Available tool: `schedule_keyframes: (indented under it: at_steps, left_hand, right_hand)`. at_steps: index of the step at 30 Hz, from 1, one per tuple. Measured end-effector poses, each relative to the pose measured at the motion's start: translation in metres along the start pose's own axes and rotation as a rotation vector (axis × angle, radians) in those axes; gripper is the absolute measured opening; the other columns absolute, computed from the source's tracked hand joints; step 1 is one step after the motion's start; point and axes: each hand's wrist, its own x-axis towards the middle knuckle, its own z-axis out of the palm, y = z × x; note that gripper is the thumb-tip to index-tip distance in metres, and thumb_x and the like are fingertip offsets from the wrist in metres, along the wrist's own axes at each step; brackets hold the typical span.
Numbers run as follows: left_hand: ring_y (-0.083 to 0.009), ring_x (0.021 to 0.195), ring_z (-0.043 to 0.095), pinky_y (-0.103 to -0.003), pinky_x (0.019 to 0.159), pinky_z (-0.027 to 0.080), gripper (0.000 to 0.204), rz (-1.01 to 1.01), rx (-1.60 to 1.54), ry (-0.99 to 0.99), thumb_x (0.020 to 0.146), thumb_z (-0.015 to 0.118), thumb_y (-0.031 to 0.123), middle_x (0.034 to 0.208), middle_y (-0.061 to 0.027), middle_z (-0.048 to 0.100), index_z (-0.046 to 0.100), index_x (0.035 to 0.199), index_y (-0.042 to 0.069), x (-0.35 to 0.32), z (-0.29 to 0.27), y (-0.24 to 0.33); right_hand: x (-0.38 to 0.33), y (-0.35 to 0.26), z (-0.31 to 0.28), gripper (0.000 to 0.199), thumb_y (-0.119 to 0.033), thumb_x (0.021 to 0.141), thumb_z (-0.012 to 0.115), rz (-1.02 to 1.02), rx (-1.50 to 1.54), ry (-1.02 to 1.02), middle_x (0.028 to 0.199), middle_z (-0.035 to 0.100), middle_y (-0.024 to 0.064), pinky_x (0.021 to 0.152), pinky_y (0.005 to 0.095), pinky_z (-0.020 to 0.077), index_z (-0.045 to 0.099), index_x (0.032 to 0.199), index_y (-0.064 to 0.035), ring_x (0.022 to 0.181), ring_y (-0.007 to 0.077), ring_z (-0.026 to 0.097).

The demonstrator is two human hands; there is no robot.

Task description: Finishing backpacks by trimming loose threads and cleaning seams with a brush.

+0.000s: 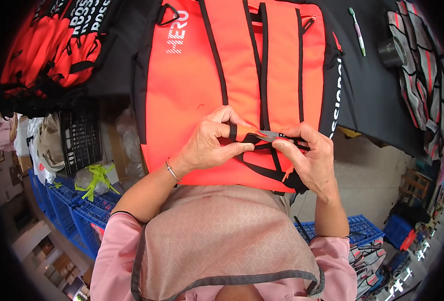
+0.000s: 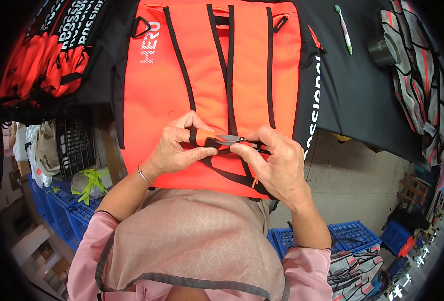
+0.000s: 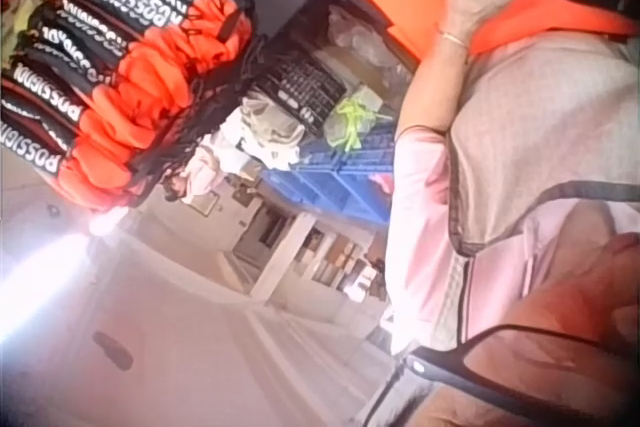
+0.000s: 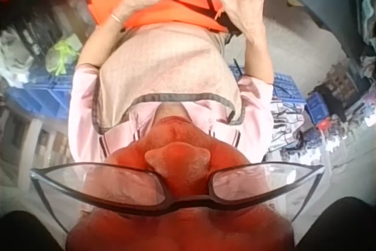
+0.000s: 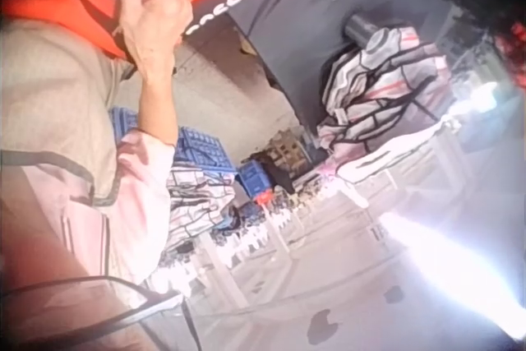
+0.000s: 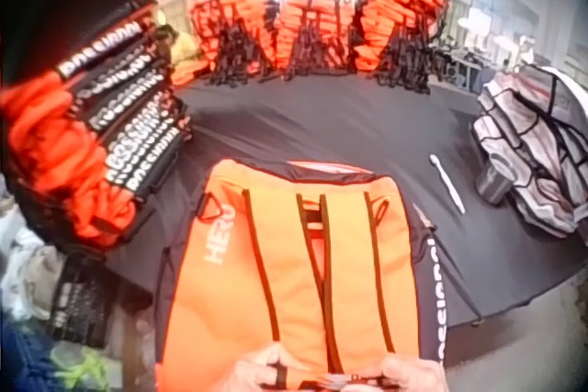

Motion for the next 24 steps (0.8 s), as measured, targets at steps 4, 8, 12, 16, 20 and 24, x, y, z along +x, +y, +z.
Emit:
schedule_keyframes:
  at_steps: [4, 8, 12, 16, 20, 24]
  left_hand:
    - [-0.0143, 0.086, 0.057, -0.028, 0.076, 0.05, 0.032, -0.011, -0.001, -0.043, 0.072, 0.084, 0.001, 0.093, -0.0042, 0.062, 0.077, 0.103, 0.006, 0.002, -0.003, 0.005]
    - [-0.0154, 0.087, 0.057, -0.028, 0.077, 0.049, 0.031, 0.034, 0.027, -0.066, 0.071, 0.084, 0.001, 0.093, -0.0038, 0.062, 0.078, 0.101, 0.006, 0.001, -0.004, 0.003]
    - [-0.016, 0.088, 0.057, -0.029, 0.077, 0.048, 0.032, 0.065, 0.056, -0.075, 0.07, 0.084, 0.001, 0.092, -0.0037, 0.063, 0.078, 0.101, 0.006, 0.0, -0.006, -0.001]
    - [-0.0161, 0.088, 0.057, -0.029, 0.077, 0.048, 0.032, 0.055, 0.021, -0.072, 0.07, 0.084, 0.001, 0.092, -0.0038, 0.064, 0.078, 0.1, 0.006, 0.001, -0.006, 0.0]
    - [-0.0164, 0.088, 0.056, -0.029, 0.077, 0.047, 0.031, 0.061, 0.038, -0.083, 0.069, 0.085, 0.002, 0.092, -0.0032, 0.064, 0.078, 0.099, 0.007, 0.002, -0.007, 0.0]
    - [-0.0163, 0.087, 0.055, -0.029, 0.078, 0.046, 0.032, 0.078, 0.054, -0.083, 0.069, 0.085, 0.002, 0.091, -0.0028, 0.064, 0.078, 0.1, 0.007, 0.001, -0.006, -0.002]
  right_hand:
    - [0.001, 0.003, 0.002, 0.023, -0.018, 0.082, 0.08, -0.004, 0.06, -0.055, 0.076, 0.07, 0.0116, 0.058, 0.0288, 0.0503, 0.067, 0.086, 0.0019, 0.065, 0.0164, 0.067]
    - [0.001, 0.004, 0.003, 0.02, -0.015, 0.085, 0.078, 0.166, 0.225, -0.131, 0.077, 0.07, 0.008, 0.06, 0.0256, 0.0494, 0.068, 0.086, 0.0022, 0.067, 0.0101, 0.064]
    - [0.001, 0.011, 0.002, 0.015, -0.011, 0.087, 0.076, 0.287, 0.491, -0.192, 0.08, 0.07, 0.0033, 0.063, 0.0229, 0.0483, 0.068, 0.087, 0.0013, 0.072, 0.0055, 0.061]
    - [-0.001, 0.01, 0.003, 0.014, -0.01, 0.087, 0.077, 0.259, 0.478, -0.151, 0.078, 0.067, 0.001, 0.063, 0.022, 0.0476, 0.068, 0.089, 0.0013, 0.07, 0.0049, 0.058]
    - [0.0, 0.009, 0.005, 0.015, -0.011, 0.086, 0.077, 0.207, 0.38, -0.167, 0.076, 0.067, 0.0015, 0.064, 0.0221, 0.0477, 0.068, 0.088, 0.0013, 0.07, 0.0051, 0.057]
    - [0.002, 0.009, 0.004, 0.015, -0.01, 0.086, 0.077, 0.266, 0.369, -0.213, 0.076, 0.067, 0.0021, 0.064, 0.0226, 0.048, 0.068, 0.087, 0.0013, 0.07, 0.0053, 0.058]
